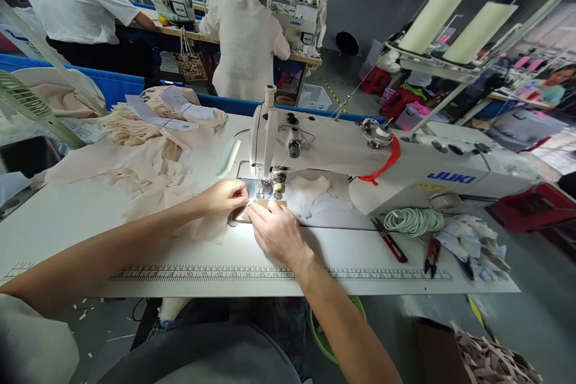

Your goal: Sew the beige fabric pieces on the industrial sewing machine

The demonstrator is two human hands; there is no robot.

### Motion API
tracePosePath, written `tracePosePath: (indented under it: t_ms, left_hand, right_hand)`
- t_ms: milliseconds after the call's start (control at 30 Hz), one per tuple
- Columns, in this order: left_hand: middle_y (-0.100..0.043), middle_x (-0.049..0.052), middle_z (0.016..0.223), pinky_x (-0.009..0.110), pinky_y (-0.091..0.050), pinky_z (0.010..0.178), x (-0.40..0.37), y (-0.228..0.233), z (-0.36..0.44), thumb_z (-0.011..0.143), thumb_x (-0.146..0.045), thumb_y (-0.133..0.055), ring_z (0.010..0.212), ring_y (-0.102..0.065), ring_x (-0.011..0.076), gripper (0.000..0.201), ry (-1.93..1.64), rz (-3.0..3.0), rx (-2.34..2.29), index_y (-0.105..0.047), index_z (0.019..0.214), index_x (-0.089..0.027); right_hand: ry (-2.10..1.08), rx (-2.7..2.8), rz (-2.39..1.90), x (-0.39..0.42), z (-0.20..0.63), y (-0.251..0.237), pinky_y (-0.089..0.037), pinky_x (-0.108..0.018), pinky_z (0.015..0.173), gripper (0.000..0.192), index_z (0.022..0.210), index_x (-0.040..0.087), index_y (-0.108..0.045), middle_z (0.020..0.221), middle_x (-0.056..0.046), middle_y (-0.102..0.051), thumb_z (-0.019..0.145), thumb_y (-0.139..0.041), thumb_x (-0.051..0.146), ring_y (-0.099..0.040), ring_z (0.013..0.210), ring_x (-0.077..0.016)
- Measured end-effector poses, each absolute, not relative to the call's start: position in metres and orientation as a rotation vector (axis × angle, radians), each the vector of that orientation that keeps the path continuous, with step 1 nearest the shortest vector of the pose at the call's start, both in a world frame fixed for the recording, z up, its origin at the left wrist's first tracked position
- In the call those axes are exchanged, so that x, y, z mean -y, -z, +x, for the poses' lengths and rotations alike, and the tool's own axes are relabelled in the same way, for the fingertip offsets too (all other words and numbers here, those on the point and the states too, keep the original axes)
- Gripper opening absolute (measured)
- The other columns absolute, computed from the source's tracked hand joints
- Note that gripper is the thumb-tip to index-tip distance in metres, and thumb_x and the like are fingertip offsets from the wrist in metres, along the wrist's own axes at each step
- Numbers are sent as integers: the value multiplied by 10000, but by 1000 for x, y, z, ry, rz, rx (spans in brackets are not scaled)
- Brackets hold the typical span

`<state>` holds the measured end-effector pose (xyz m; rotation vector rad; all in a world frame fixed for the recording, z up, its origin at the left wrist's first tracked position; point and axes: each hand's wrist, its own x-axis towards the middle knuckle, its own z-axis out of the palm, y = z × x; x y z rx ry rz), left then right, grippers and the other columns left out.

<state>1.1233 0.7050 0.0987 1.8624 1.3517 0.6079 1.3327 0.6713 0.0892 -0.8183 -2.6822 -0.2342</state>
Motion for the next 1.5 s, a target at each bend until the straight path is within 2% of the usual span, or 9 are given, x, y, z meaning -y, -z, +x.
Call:
tracePosePath:
  t_ms: [267,633,733,833,1000,1233,1367,1500]
  left_hand:
    - [-635,-3,630,232,-445,545,-709,-102,1126,777,-266,-527,595,-602,157,126,-529,1882,-1426,-524,671,-198]
    - [-663,4,668,238,-439,564,-712,-102,1126,786,-244,-538,638,-618,161,122,-480,1909,-1476,-546,678,-188]
    - [-682,8,751,256,-448,592,-710,-105,1127,825,-244,-541,699,-628,176,119,-402,1993,-1546,-578,727,-186]
    - [-681,55,913,299,-476,657,-700,-108,1129,868,-206,-523,856,-631,230,119,-374,2347,-1658,-636,842,-176]
    - [-657,138,1032,375,-534,785,-672,-96,1129,895,-75,-401,937,-601,264,268,-472,2933,-1289,-652,981,-105]
    - [-641,189,1083,388,-571,851,-658,-73,1127,870,-79,-435,1004,-596,284,301,-597,2970,-1220,-622,1101,-29]
    - [-639,178,1099,394,-574,871,-666,-72,1128,872,-90,-435,1019,-589,284,309,-564,2914,-1256,-629,1111,-60]
    - [-632,190,1123,390,-579,828,-677,-70,1131,891,-103,-432,991,-583,282,297,-566,2881,-1293,-640,1101,-68]
  right_hand:
    - [76,2571,-993,-672,1341,-89,-487,-372,756,291,1141,170,-670,1101,-101,-689,947,-459,118,-577,936,-238]
    - [103,2618,-1113,-673,1332,-89,-459,-349,716,375,1298,160,-620,1041,-86,-642,985,-415,172,-558,900,-221]
    - [177,2673,-1123,-673,1330,-90,-439,-344,697,364,1288,181,-620,1042,-72,-636,966,-450,167,-542,881,-217]
    - [238,2725,-1114,-673,1328,-92,-427,-344,696,335,1256,169,-622,1055,-79,-634,953,-481,171,-534,887,-220]
    - [254,2771,-1089,-675,1326,-94,-428,-347,719,270,1172,137,-642,1042,-101,-635,954,-489,181,-532,891,-226]
    - [214,2704,-1097,-673,1327,-92,-434,-334,723,327,1236,143,-630,1029,-98,-637,936,-501,157,-543,890,-223]
    - [177,2574,-1164,-678,1331,-90,-445,-326,708,357,1231,169,-651,982,-85,-642,943,-446,115,-559,831,-205]
    - [206,2464,-1230,-688,1339,-85,-469,-349,763,375,1217,177,-669,1011,-95,-655,934,-434,105,-583,890,-228]
